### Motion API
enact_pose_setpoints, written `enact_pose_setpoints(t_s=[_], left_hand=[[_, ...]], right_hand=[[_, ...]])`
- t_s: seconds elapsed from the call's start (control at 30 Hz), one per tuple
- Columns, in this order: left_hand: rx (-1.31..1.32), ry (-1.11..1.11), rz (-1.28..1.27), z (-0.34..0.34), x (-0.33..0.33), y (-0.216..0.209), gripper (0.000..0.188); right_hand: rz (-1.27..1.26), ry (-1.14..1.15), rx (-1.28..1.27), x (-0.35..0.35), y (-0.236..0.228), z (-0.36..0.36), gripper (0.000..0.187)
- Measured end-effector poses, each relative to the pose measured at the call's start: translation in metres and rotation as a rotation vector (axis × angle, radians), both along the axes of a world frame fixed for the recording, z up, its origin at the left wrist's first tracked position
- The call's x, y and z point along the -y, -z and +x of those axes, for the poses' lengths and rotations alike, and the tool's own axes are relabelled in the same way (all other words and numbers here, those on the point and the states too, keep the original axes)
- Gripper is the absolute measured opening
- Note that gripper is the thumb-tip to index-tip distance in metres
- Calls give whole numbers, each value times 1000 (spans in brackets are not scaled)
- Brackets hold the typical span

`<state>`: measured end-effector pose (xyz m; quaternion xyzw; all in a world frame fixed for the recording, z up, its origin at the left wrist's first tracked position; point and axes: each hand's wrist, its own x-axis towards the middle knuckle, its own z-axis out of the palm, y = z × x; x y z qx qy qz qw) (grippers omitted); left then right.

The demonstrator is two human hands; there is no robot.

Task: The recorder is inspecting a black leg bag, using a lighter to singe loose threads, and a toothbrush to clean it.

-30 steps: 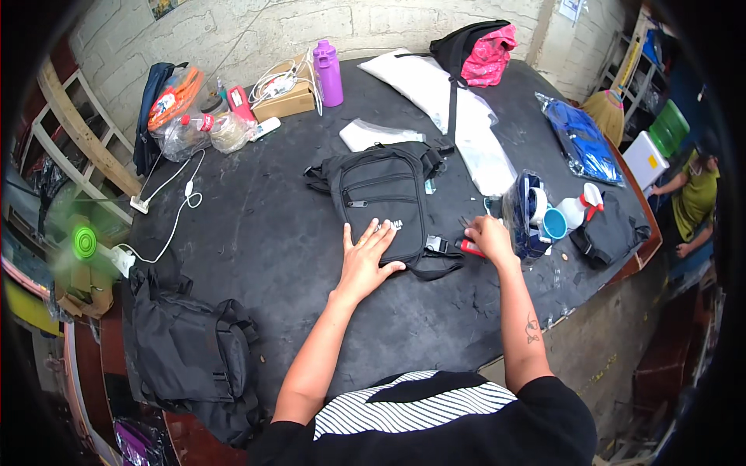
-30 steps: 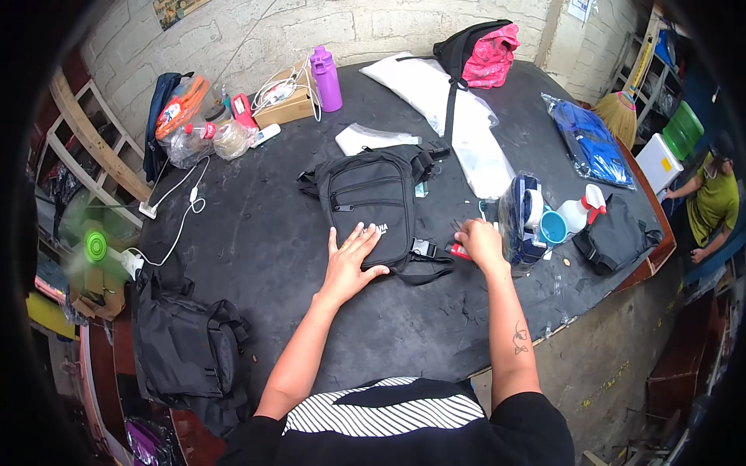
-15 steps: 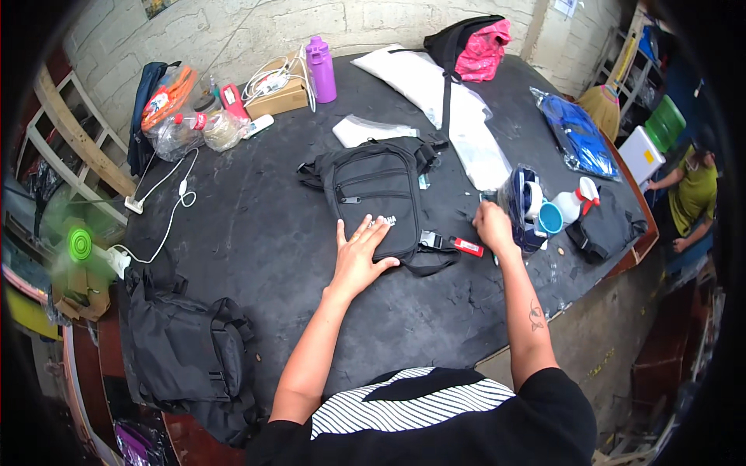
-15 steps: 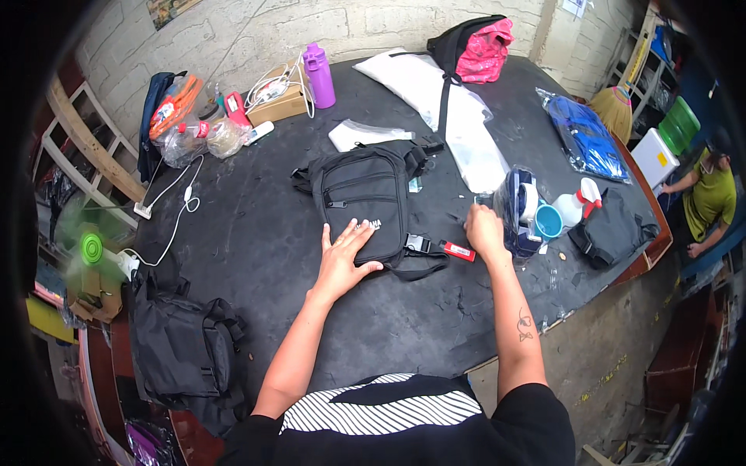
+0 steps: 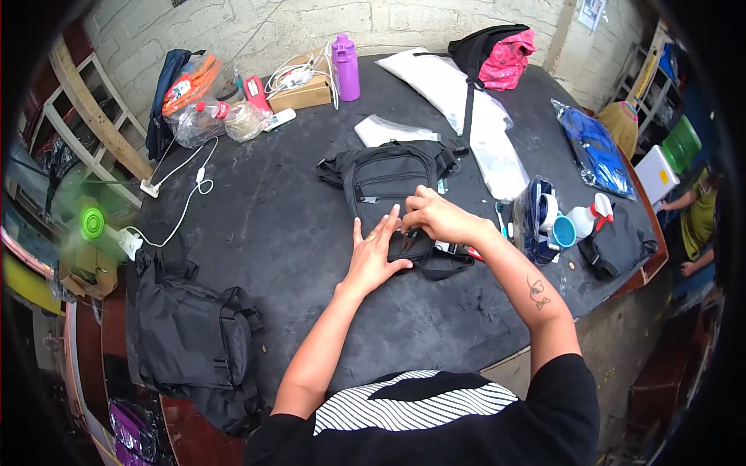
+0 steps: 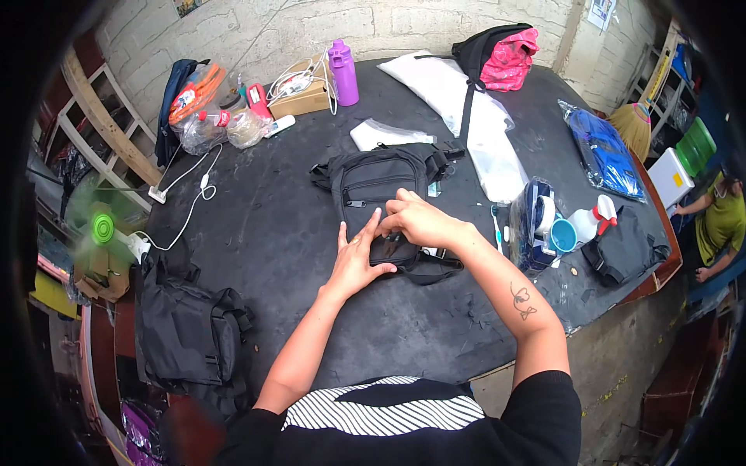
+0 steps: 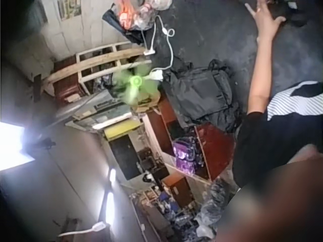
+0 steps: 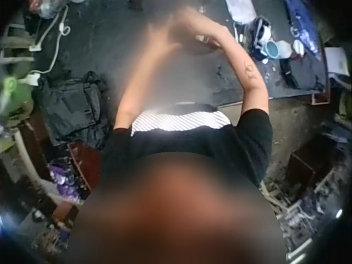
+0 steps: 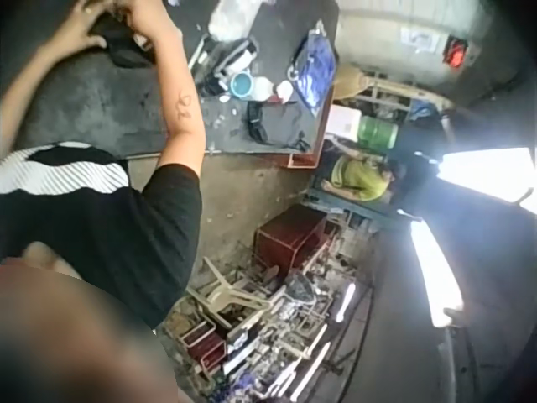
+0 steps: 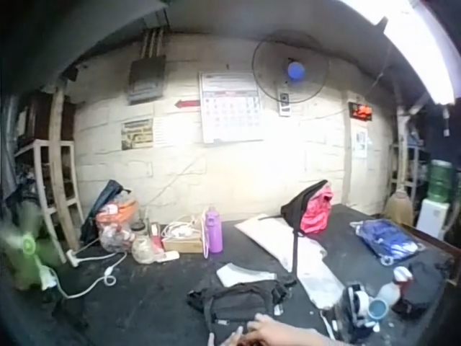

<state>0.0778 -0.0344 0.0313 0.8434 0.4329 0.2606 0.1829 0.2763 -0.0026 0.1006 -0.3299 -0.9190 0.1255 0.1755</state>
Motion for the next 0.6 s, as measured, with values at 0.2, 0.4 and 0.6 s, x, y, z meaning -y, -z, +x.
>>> enact_pose_setpoints(t_s=[0.2, 0.4, 0.6], left_hand=[[42, 14, 9, -2, -1, 2, 113], [14, 18, 5, -1, -1, -1, 112], [335, -119, 96, -20, 10, 2, 79]], right_hand=[[28, -11, 158, -9, -11, 8, 23], [9, -5, 36, -5, -1, 10, 15], [26, 606, -237, 11, 26, 73, 14]])
